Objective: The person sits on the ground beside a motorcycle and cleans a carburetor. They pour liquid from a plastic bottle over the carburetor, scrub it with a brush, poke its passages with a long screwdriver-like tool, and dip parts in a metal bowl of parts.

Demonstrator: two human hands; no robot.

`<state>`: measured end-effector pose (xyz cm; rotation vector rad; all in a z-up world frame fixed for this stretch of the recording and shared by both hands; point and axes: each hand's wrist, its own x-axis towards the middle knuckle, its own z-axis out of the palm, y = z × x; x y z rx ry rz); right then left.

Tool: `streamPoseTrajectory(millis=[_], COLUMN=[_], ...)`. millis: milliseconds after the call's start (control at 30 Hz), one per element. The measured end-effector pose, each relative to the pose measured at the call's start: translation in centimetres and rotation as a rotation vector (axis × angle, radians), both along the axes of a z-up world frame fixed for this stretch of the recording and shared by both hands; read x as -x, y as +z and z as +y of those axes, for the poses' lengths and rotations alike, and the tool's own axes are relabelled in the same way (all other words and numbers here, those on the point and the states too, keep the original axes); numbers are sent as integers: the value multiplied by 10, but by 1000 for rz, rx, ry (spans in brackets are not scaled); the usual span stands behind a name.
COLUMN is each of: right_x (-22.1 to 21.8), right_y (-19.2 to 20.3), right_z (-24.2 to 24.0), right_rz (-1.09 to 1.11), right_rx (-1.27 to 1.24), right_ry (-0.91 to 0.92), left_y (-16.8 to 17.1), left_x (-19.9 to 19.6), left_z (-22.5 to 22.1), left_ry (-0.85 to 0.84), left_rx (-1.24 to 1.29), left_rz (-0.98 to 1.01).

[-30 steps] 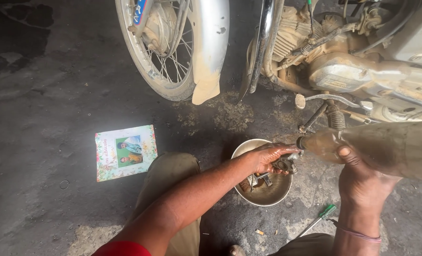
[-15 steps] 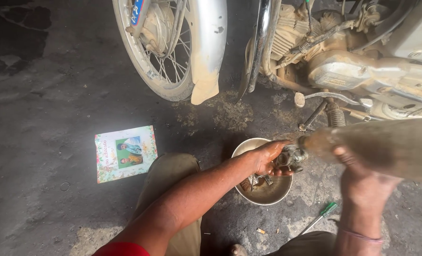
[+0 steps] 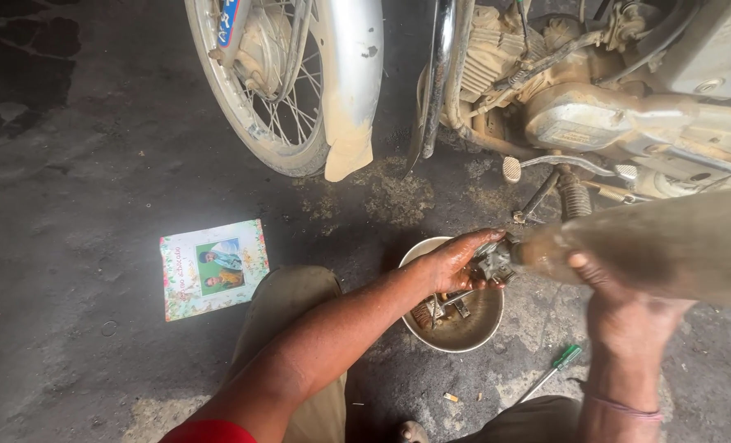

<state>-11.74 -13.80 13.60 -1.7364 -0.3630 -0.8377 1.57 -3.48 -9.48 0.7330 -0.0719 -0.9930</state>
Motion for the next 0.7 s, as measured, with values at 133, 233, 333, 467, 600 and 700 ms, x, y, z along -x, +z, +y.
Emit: streamPoseTrajectory(millis=[133, 233, 333, 467, 600, 700], right_x=[-6, -6, -4, -3, -5, -2], right_y=[-31, -33, -14, 1, -23, -18], right_z=[-19, -21, -15, -1, -31, -30], right_rz=[144, 88, 90, -123, -10, 143], right_rx=[-114, 146, 57, 241, 115, -55], right_ry=[63, -25, -49, -194, -158, -97], left_y=[-22, 1, 27, -68, -61, -59], left_x=[2, 12, 25, 5, 9, 10], left_z=[-4, -9, 0, -26, -19, -24], left_ry=[-41, -81, -67, 39, 180, 370], left_rx=[-64, -115, -312, -537, -427, -277], left_rz=[66, -20, -366, -1111, -1255, -1364])
